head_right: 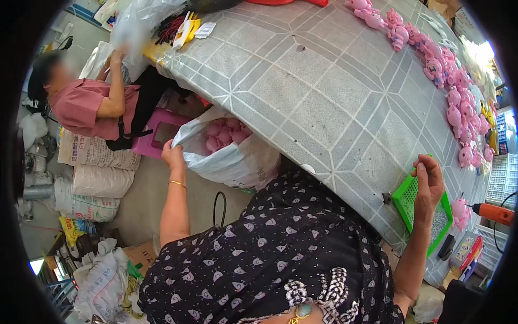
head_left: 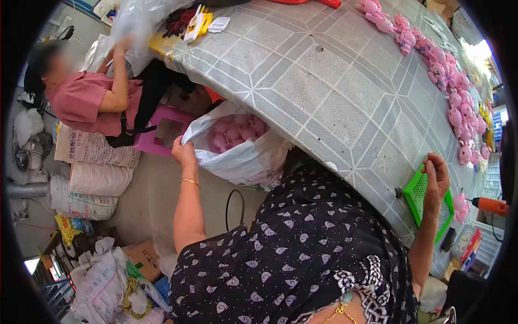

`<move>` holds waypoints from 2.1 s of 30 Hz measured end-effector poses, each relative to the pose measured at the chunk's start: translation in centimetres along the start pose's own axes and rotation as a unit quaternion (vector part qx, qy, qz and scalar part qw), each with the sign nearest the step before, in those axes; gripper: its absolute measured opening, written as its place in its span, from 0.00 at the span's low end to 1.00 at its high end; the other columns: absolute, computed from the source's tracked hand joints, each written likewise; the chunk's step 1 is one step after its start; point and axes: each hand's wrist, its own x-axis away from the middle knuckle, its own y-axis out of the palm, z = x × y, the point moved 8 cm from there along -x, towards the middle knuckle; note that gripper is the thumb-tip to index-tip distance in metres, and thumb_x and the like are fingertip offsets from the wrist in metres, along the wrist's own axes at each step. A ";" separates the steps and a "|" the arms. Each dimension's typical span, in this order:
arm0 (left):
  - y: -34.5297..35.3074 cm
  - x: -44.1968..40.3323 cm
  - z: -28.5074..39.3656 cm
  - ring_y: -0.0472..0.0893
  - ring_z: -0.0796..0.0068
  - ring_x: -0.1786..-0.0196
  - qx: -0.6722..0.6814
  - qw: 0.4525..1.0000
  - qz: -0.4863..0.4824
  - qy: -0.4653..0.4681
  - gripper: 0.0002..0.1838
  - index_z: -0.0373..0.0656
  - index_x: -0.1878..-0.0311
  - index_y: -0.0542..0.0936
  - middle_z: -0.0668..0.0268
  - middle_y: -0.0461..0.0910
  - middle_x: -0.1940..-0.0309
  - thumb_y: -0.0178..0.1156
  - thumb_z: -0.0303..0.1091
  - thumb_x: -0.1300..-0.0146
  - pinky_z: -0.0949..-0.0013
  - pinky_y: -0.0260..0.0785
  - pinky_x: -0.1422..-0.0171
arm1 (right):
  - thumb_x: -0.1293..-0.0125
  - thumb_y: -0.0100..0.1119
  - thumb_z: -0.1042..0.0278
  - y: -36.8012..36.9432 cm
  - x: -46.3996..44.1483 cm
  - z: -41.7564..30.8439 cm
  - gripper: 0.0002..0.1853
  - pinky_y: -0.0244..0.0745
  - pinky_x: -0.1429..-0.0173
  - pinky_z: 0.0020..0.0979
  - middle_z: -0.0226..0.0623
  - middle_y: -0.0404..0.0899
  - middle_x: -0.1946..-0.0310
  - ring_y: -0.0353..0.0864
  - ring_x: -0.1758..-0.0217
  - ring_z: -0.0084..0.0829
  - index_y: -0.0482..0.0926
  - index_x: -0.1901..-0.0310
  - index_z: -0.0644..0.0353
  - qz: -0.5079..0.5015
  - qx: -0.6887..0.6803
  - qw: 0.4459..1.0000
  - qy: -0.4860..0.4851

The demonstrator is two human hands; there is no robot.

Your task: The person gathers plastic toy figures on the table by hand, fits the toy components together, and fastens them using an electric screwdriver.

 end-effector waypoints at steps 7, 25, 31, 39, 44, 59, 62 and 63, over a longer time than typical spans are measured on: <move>3.6 5.4 12.8 0.76 0.45 0.43 -0.469 0.805 -0.045 0.359 0.39 0.39 0.32 0.71 0.50 0.79 0.46 0.69 0.41 0.48 0.44 0.68 0.42 | 0.31 0.59 0.77 1.8 0.1 -2.3 0.08 0.77 0.57 0.24 0.30 0.82 0.63 0.81 0.60 0.21 0.82 0.52 0.63 0.048 0.092 0.994 -0.030; 18.7 19.7 20.7 0.74 0.54 0.34 -0.390 0.633 -0.491 0.453 0.29 0.54 0.33 0.76 0.61 0.76 0.34 0.49 0.59 0.31 0.43 0.65 0.32 | 0.40 0.60 0.66 -4.0 -10.2 -0.8 0.14 0.76 0.46 0.44 0.42 0.82 0.57 0.82 0.52 0.42 0.82 0.53 0.55 0.134 0.284 0.947 -0.066; 20.4 16.8 11.2 0.75 0.53 0.36 -0.379 0.576 -0.507 0.517 0.25 0.54 0.35 0.78 0.57 0.77 0.37 0.52 0.52 0.31 0.43 0.67 0.34 | 0.43 0.64 0.61 -13.9 -19.0 0.9 0.23 0.71 0.38 0.49 0.44 0.78 0.45 0.75 0.39 0.47 0.77 0.44 0.52 0.400 0.384 0.832 -0.007; 12.6 7.3 9.7 0.80 0.55 0.43 -0.008 0.916 -0.345 0.202 0.24 0.38 0.41 0.81 0.44 0.81 0.45 0.70 0.39 0.38 0.63 0.72 0.34 | 0.41 0.63 0.53 -17.1 -24.6 7.6 0.34 0.69 0.32 0.51 0.55 0.73 0.38 0.72 0.34 0.54 0.70 0.34 0.57 0.287 0.476 0.822 0.122; 3.5 8.2 23.6 0.81 0.57 0.53 0.049 0.986 -0.035 0.156 0.15 0.31 0.48 0.82 0.49 0.84 0.54 0.66 0.29 0.36 0.59 0.74 0.44 | 0.39 0.59 0.50 -16.9 -21.7 3.8 0.25 0.76 0.39 0.46 0.51 0.82 0.49 0.82 0.44 0.49 0.81 0.47 0.60 0.158 0.415 0.891 0.097; 14.0 25.8 39.3 0.67 0.42 0.31 -0.156 0.790 -0.228 0.547 0.33 0.38 0.33 0.73 0.45 0.72 0.35 0.61 0.54 0.32 0.43 0.56 0.25 | 0.38 0.58 0.59 -36.1 -24.8 15.0 0.18 0.78 0.43 0.42 0.45 0.86 0.53 0.85 0.48 0.47 0.83 0.49 0.55 0.374 0.326 0.846 0.195; 13.8 26.6 40.4 0.70 0.43 0.33 -0.139 0.782 -0.223 0.564 0.29 0.38 0.36 0.75 0.46 0.73 0.37 0.62 0.50 0.32 0.44 0.58 0.27 | 0.39 0.61 0.52 -36.7 -27.8 16.2 0.25 0.71 0.34 0.41 0.46 0.81 0.43 0.79 0.39 0.44 0.81 0.44 0.55 0.355 0.346 0.850 0.177; 13.6 27.0 41.1 0.71 0.43 0.35 -0.129 0.780 -0.221 0.571 0.27 0.38 0.38 0.76 0.46 0.74 0.38 0.62 0.48 0.32 0.45 0.60 0.29 | 0.41 0.62 0.47 -36.4 -28.7 15.7 0.29 0.67 0.29 0.40 0.48 0.77 0.38 0.76 0.34 0.41 0.79 0.40 0.55 0.369 0.384 0.835 0.139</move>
